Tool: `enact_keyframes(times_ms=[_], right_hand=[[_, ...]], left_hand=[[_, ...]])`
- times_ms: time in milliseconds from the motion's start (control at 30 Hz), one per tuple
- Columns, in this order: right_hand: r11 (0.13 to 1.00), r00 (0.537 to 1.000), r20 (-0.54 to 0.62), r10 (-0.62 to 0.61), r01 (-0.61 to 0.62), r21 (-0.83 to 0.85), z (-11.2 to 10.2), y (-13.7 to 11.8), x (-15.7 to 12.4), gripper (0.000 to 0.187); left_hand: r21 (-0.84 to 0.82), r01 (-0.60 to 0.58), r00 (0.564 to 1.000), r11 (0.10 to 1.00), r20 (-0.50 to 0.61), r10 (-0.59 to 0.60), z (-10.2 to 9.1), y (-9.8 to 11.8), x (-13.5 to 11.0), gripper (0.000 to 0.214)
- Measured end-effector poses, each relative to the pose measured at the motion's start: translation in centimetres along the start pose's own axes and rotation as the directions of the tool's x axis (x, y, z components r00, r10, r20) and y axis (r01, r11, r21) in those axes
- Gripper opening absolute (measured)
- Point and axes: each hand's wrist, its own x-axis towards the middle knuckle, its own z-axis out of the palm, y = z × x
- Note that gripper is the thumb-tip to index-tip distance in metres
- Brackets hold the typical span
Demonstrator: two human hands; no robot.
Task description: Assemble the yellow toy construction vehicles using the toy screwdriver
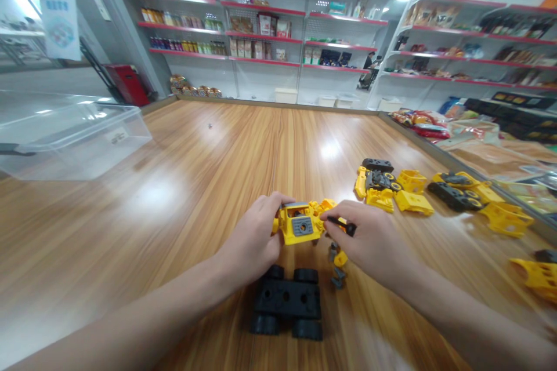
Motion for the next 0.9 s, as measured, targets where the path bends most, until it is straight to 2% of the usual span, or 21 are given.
enact_keyframes(times_ms=[67,133,367,500,600,667,733,800,900], right_hand=[[0.997,0.993,0.121,-0.020,0.029,-0.073,0.4,0.5,0.0,0.013],[0.992,0.982,0.188,-0.027,0.050,-0.119,0.7,0.7,0.0,0.015],[0.984,0.954,0.297,-0.026,0.077,-0.159,1.0,0.7,-0.2,0.009],[0.980,0.950,0.307,-0.049,0.105,-0.169,1.2,0.6,-0.4,0.007],[0.983,0.973,0.232,0.012,0.031,-0.180,0.9,0.6,-0.2,0.009],[0.988,0.993,0.100,0.061,-0.046,-0.146,0.4,0.4,-0.1,0.008],[0.994,0.996,-0.053,0.069,-0.073,-0.077,-0.1,0.0,0.0,0.008],[1.000,0.990,-0.138,0.018,-0.018,0.001,-0.4,-0.4,-0.1,0.008],[0.988,0.984,-0.135,-0.117,0.130,0.087,-0.5,-1.0,-0.3,0.009]], left_hand=[[0.013,-0.006,1.000,1.000,-0.017,0.006,0.0,-0.2,0.0,0.051],[0.024,-0.016,0.999,1.000,-0.027,0.017,0.0,-0.2,0.0,0.051],[0.040,-0.055,0.998,0.998,-0.022,0.056,-0.1,0.0,0.1,0.050],[0.060,-0.077,0.997,0.995,-0.015,0.078,-0.2,0.0,0.1,0.049],[0.077,-0.069,0.998,0.995,-0.008,0.070,-0.2,0.0,0.1,0.048],[0.090,-0.063,0.998,0.994,-0.011,0.064,-0.3,0.1,0.1,0.046],[0.106,-0.058,0.998,0.993,-0.020,0.060,-0.4,0.1,0.2,0.045],[0.120,-0.052,0.998,0.991,-0.028,0.056,-0.4,0.2,0.2,0.043],[0.131,-0.047,0.998,0.990,-0.034,0.052,-0.5,0.4,0.2,0.036]])
